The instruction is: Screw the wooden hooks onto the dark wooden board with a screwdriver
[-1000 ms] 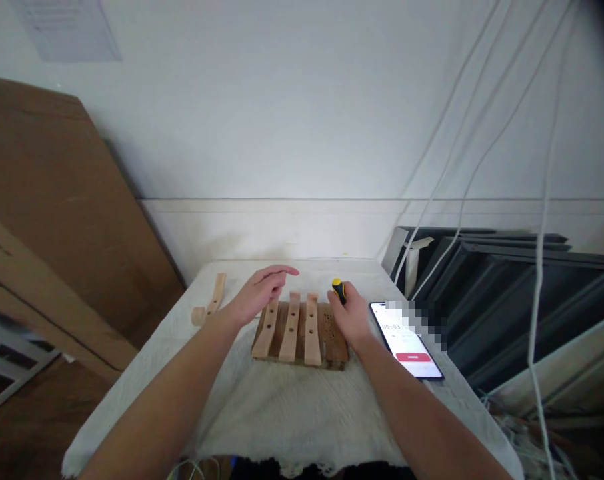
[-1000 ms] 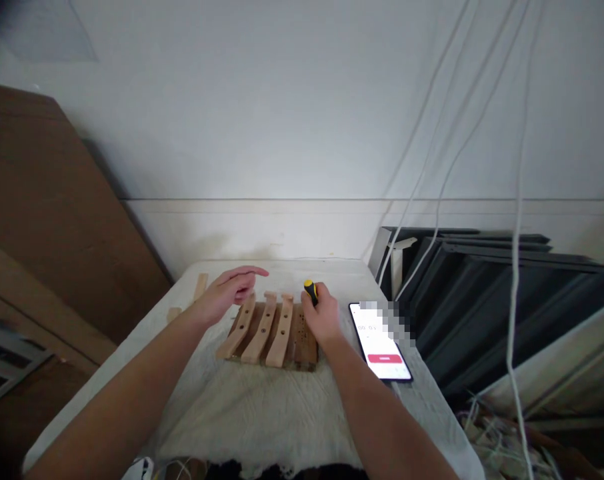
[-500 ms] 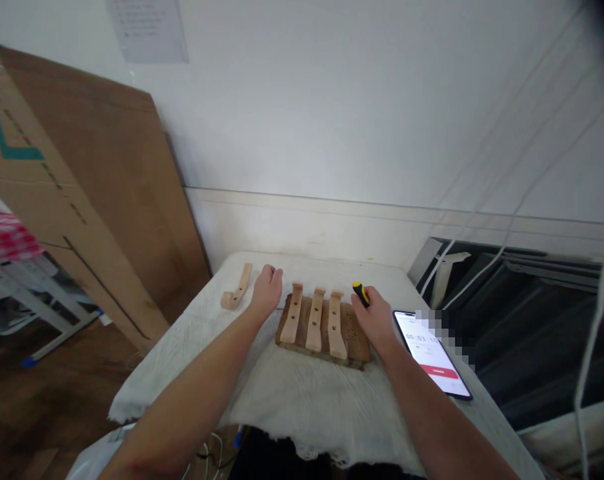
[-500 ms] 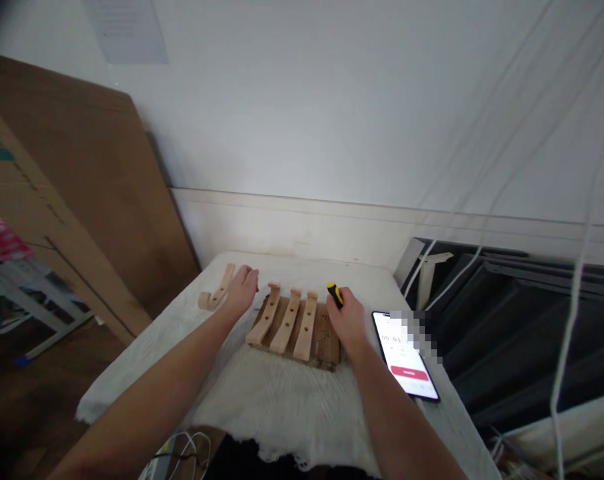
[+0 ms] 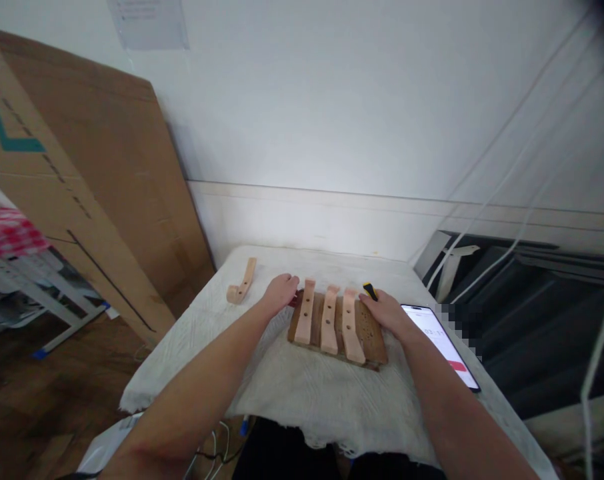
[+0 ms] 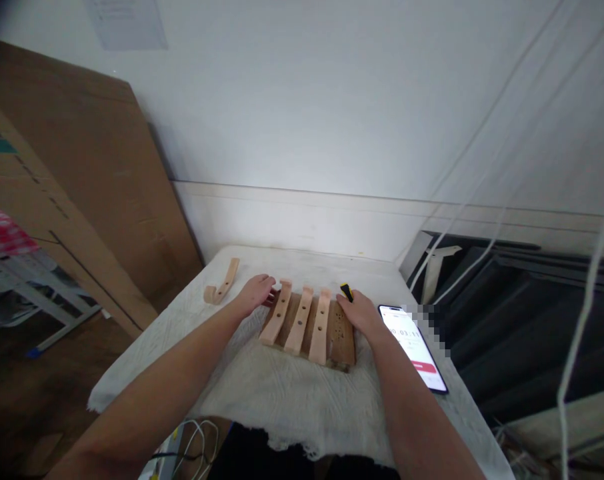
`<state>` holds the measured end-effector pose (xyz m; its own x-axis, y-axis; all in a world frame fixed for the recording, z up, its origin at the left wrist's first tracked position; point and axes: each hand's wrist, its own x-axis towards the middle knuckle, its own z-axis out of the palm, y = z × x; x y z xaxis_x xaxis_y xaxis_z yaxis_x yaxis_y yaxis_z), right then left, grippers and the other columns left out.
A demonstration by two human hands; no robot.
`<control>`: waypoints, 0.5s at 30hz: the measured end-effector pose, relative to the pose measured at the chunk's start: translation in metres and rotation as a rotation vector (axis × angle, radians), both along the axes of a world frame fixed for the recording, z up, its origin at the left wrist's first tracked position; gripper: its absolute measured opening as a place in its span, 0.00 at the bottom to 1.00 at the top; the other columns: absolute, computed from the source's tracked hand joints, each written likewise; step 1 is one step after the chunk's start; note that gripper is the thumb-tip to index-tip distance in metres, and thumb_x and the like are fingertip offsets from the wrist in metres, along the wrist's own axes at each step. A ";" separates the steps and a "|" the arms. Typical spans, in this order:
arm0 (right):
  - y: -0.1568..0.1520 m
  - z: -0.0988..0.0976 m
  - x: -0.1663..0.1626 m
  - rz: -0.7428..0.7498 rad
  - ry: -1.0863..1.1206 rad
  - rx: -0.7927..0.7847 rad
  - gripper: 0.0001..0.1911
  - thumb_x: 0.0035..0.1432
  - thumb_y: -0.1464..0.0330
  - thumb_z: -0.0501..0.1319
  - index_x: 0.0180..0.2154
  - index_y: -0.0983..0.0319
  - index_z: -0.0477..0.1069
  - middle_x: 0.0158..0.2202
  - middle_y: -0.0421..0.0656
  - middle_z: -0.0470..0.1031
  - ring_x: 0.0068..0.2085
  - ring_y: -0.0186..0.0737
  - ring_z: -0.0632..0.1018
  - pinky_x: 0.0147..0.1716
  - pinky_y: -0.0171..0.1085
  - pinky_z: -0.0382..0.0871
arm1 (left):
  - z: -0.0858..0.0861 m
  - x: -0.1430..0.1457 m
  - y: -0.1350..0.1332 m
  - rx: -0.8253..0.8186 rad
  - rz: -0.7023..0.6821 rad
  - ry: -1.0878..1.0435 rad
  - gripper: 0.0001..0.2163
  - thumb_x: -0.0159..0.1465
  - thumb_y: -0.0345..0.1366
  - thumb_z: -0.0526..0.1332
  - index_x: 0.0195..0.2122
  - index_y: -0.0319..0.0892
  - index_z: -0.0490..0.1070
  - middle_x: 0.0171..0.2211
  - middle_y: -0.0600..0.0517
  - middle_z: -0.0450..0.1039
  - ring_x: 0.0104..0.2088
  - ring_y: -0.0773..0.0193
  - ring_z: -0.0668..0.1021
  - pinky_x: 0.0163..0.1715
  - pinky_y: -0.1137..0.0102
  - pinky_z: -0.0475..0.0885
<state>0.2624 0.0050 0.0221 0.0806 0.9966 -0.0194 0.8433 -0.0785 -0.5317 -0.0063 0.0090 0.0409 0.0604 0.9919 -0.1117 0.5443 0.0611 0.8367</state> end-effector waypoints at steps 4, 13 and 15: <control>0.003 0.000 0.010 0.034 0.004 -0.002 0.20 0.61 0.56 0.53 0.37 0.66 0.72 0.38 0.53 0.78 0.39 0.47 0.77 0.35 0.38 0.63 | 0.000 -0.001 0.003 -0.052 -0.075 -0.012 0.08 0.64 0.34 0.44 0.36 0.40 0.60 0.38 0.40 0.77 0.30 0.62 0.81 0.28 0.70 0.74; -0.001 0.005 0.010 0.066 0.008 0.047 0.19 0.60 0.55 0.53 0.32 0.63 0.70 0.33 0.49 0.77 0.34 0.45 0.76 0.30 0.36 0.61 | -0.002 -0.024 0.009 0.117 -0.388 0.300 0.11 0.44 0.28 0.64 0.29 0.41 0.67 0.31 0.51 0.74 0.35 0.58 0.75 0.34 0.69 0.68; -0.002 0.006 0.010 0.058 0.003 0.066 0.18 0.60 0.55 0.53 0.33 0.63 0.70 0.33 0.49 0.77 0.35 0.44 0.76 0.31 0.36 0.61 | -0.006 -0.021 0.010 0.154 -0.416 0.353 0.11 0.45 0.29 0.65 0.31 0.41 0.68 0.32 0.51 0.74 0.35 0.58 0.74 0.34 0.69 0.67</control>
<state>0.2720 0.0031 0.0280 0.0229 0.9986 0.0468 0.8440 0.0058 -0.5363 -0.0275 0.0193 0.0348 0.4344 0.8992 -0.0519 0.7450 -0.3264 0.5818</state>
